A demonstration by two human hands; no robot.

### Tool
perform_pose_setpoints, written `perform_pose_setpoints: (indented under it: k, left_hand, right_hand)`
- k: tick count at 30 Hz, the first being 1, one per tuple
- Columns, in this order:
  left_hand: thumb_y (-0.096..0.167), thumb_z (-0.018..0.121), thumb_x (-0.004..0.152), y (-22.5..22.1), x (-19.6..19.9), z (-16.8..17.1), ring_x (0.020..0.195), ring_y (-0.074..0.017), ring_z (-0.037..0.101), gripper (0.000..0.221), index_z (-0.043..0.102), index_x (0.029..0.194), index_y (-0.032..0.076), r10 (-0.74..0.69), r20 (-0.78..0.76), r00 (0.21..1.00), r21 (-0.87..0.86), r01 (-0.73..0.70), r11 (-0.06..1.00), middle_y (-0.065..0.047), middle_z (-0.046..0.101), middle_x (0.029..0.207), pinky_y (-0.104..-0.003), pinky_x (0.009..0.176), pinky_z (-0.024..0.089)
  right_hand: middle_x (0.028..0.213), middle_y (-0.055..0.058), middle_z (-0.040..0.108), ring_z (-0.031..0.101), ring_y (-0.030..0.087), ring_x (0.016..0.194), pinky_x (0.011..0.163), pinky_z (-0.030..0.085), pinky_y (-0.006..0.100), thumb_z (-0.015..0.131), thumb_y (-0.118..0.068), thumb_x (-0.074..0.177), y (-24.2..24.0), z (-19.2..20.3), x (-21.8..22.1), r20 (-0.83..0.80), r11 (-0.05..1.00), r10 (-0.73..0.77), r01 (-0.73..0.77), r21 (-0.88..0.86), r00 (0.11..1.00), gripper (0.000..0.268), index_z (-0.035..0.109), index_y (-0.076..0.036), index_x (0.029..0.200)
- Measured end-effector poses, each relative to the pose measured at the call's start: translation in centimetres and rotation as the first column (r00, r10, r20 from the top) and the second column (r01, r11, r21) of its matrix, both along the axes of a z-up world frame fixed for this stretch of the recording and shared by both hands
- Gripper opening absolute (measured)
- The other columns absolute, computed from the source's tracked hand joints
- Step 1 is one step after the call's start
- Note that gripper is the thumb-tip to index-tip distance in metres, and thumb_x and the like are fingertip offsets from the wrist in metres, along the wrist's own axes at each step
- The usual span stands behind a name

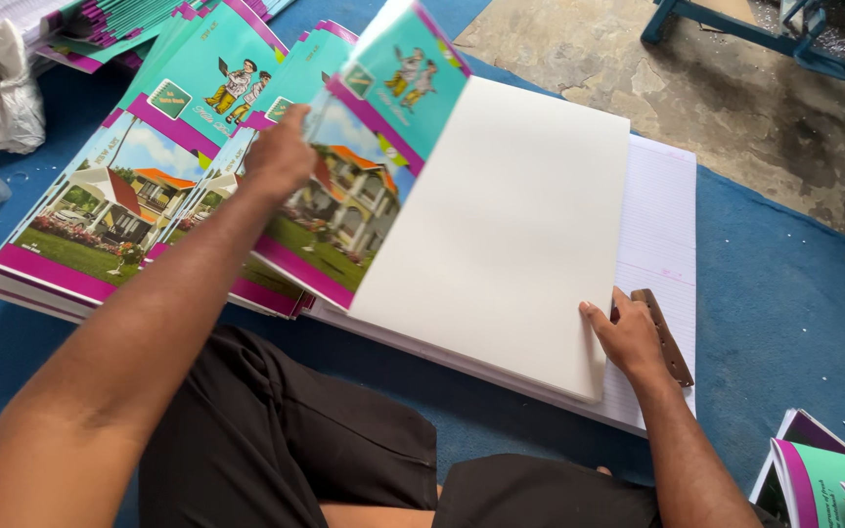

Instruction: The person sits on the floor and repeatedly folds a printed cover sheet over a stack of pages, then uses a wooden block to press and crease the spine fold. The person repeats this folding and pressing cycle on multiple book units.

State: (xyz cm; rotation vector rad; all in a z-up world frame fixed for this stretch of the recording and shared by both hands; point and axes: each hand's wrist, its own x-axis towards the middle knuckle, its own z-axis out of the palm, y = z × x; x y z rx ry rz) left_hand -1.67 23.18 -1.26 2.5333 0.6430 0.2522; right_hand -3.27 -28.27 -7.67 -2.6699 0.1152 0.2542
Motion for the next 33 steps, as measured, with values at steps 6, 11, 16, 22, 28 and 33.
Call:
perform_pose_setpoints:
  k: [6,11,16,22,28,33]
  left_hand:
    - [0.01,0.053,0.091,5.7,-1.0,-2.4,0.123,-0.0368,0.061,0.058,0.054,0.146,0.03,0.101,-0.023,0.995,-0.048,-0.102,0.994,-0.014,0.064,0.134,-0.051,0.103,0.047]
    - [0.007,0.054,0.091,9.4,-2.0,-4.1,0.125,-0.0353,0.06,0.057,0.056,0.144,0.027,0.131,-0.016,0.991,-0.06,-0.132,0.989,-0.012,0.063,0.138,-0.049,0.107,0.045]
    - [0.002,0.054,0.086,11.2,-3.4,-5.1,0.13,-0.0339,0.056,0.063,0.059,0.145,0.024,0.125,-0.003,0.992,-0.067,-0.125,0.99,-0.016,0.06,0.14,-0.048,0.109,0.045]
    - [0.019,0.074,0.079,11.7,-3.3,-6.2,0.131,-0.0366,0.046,0.069,0.055,0.146,0.023,0.183,-0.103,0.978,0.064,-0.177,0.982,-0.019,0.046,0.14,-0.052,0.106,0.044]
    - [0.019,0.077,0.08,11.6,-2.7,-8.5,0.13,-0.0365,0.042,0.071,0.053,0.146,0.012,0.198,-0.17,0.965,0.132,-0.177,0.975,-0.02,0.045,0.139,-0.057,0.104,0.043]
    - [0.015,0.075,0.078,10.5,-1.8,-9.2,0.13,-0.0368,0.04,0.068,0.056,0.144,0.011,0.18,-0.086,0.98,0.264,-0.151,0.952,-0.021,0.046,0.139,-0.058,0.105,0.042]
  right_hand:
    - [0.11,0.024,0.07,0.073,0.034,0.096,0.08,0.059,0.05,0.06,-0.048,0.094,-0.2,-0.6,0.6,-0.028,1.0,-0.016,0.016,-0.001,0.999,0.054,0.065,-0.012,0.134]
    - [0.117,0.028,0.063,0.068,0.039,0.104,0.081,0.058,0.053,0.059,-0.061,0.09,-0.8,-2.5,1.3,0.037,0.997,-0.02,0.022,-0.069,0.999,0.082,0.053,-0.001,0.145]
    - [0.12,0.031,0.057,0.061,0.042,0.115,0.086,0.056,0.059,0.059,-0.074,0.085,-0.8,-4.5,2.2,0.061,0.983,-0.047,0.057,-0.173,0.997,0.106,0.044,0.008,0.151]
    - [0.12,0.034,0.053,0.059,0.046,0.114,0.088,0.054,0.06,0.061,-0.075,0.084,0.0,-3.8,2.0,0.1,0.985,-0.026,0.043,-0.167,0.995,0.107,0.044,0.008,0.15]
    - [0.117,0.028,0.055,0.068,0.04,0.092,0.068,0.063,0.051,0.073,-0.057,0.084,1.9,-0.6,0.4,0.118,0.993,-0.072,0.082,-0.085,0.99,0.081,0.057,0.004,0.133]
    - [0.096,0.025,0.071,0.073,0.031,0.066,0.064,0.06,0.042,0.076,-0.038,0.087,2.8,0.9,-0.1,0.21,0.993,-0.092,0.075,0.089,0.973,0.071,0.052,0.002,0.14]
